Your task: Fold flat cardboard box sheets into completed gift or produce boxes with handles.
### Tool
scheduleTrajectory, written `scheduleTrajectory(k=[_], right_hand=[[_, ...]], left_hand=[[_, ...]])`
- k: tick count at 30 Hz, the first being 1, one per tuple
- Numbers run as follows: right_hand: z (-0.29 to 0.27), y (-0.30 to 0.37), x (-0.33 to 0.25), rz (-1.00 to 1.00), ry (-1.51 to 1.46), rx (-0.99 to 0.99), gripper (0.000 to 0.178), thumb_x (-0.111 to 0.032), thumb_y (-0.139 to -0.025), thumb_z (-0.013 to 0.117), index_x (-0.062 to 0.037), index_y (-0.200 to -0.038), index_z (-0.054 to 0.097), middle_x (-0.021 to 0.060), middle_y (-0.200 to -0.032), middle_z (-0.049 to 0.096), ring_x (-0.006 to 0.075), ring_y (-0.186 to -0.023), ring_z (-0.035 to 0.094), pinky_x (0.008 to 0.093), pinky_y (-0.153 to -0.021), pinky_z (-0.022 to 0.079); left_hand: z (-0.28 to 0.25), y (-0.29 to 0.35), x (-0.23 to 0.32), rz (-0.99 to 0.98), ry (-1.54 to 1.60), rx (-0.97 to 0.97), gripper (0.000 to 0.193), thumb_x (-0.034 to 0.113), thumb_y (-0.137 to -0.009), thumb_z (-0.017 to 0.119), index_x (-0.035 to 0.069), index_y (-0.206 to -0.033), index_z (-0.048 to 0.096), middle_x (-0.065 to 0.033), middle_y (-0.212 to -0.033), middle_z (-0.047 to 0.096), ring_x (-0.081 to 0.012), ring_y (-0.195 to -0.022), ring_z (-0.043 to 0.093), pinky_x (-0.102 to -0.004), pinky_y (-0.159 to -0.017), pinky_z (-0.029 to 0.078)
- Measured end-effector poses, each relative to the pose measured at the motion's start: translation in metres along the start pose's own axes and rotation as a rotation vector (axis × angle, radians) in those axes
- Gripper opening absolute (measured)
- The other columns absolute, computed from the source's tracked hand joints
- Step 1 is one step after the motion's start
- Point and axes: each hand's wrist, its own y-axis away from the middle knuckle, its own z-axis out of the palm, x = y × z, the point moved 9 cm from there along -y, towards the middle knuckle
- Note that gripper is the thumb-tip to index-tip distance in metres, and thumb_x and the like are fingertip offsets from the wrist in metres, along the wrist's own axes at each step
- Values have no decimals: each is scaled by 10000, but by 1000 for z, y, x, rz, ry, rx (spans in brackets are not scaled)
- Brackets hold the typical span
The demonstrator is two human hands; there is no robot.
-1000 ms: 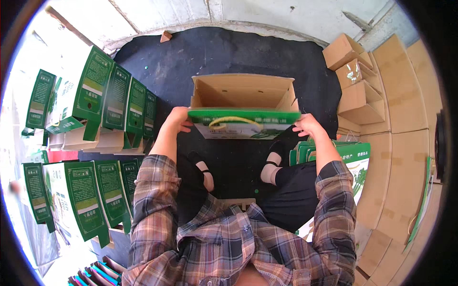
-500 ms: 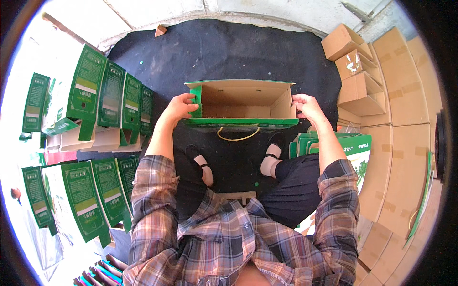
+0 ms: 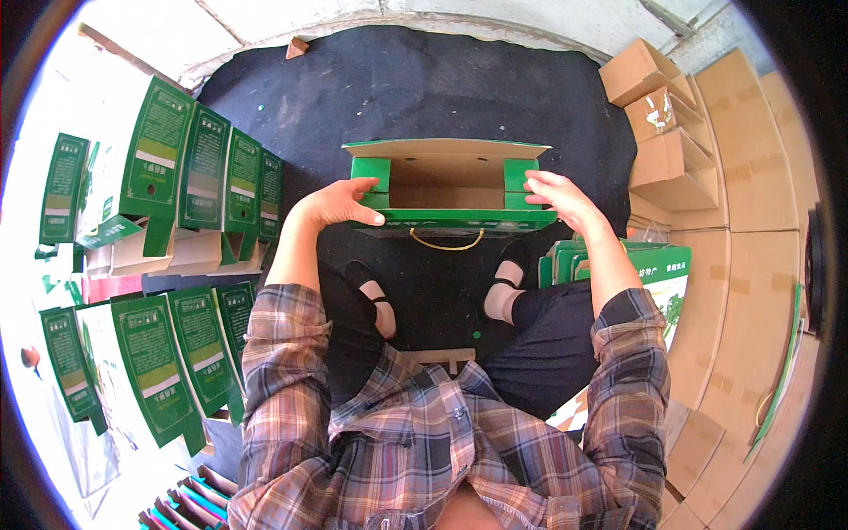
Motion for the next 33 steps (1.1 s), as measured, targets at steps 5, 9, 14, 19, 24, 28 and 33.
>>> scheduleTrajectory(k=[5, 9, 14, 19, 24, 28, 33], right_hand=[[0, -1, -5, -3, 40, 42, 553, -394, -886, 566, -84, -1328, 446, 110, -1264, 536, 214, -1129, 527, 422, -934, 400], [-16, -12, -14, -375, 285, 284, 475, -310, -838, 637, -63, -1232, 541, 150, -1175, 592, 262, -1013, 595, 374, -838, 477], [27, 16, -26, -327, 959, 329, 568, -179, -712, 730, -111, -1237, 526, 126, -1306, 451, 333, -1152, 466, 416, -961, 428], [49, 24, -24, -263, 1079, 309, 800, -102, -626, 784, -117, -1331, 406, 118, -1368, 386, 353, -1190, 437, 438, -955, 440], [52, 22, -18, -233, 1143, 370, 848, -64, -600, 791, -125, -1341, 382, 111, -1377, 379, 364, -1213, 420, 450, -950, 444], [50, 23, -19, -222, 1199, 421, 835, -67, -599, 790, -139, -1328, 389, 107, -1360, 396, 377, -1213, 419, 456, -934, 452], [52, 19, -19, -263, 1163, 413, 826, -67, -589, 793, -141, -1313, 401, 101, -1338, 415, 373, -1195, 439, 448, -932, 455]], left_hand=[[-20, -17, -21, 44, -72, 260, 728, 251, -647, 806, -25, -1249, 504, -209, -1235, 547, -319, -1136, 539, -373, -970, 422], [-20, -18, 0, -68, -397, 478, 583, 276, -644, 783, 83, -1160, 590, -174, -1155, 583, -349, -1070, 556, -415, -917, 454], [-12, 2, 13, -163, -580, 745, 428, 216, -675, 766, 106, -1048, 588, -119, -1095, 510, -319, -1041, 523, -429, -834, 487], [-6, 5, 6, -182, -556, 774, 421, 184, -682, 759, 98, -1042, 560, -145, -1108, 511, -356, -998, 562, -441, -800, 497], [16, 3, 14, -145, -649, 613, 720, 128, -546, 840, 88, -1167, 478, -158, -1211, 426, -387, -1086, 493, -450, -853, 508], [35, 2, 16, -153, -812, 543, 1002, 166, -460, 884, 100, -1309, 356, -169, -1317, 356, -431, -1169, 399, -455, -909, 472], [30, -6, 0, -164, -914, 601, 937, 112, -487, 858, 105, -1289, 374, -160, -1274, 386, -429, -1144, 419, -448, -892, 487]])
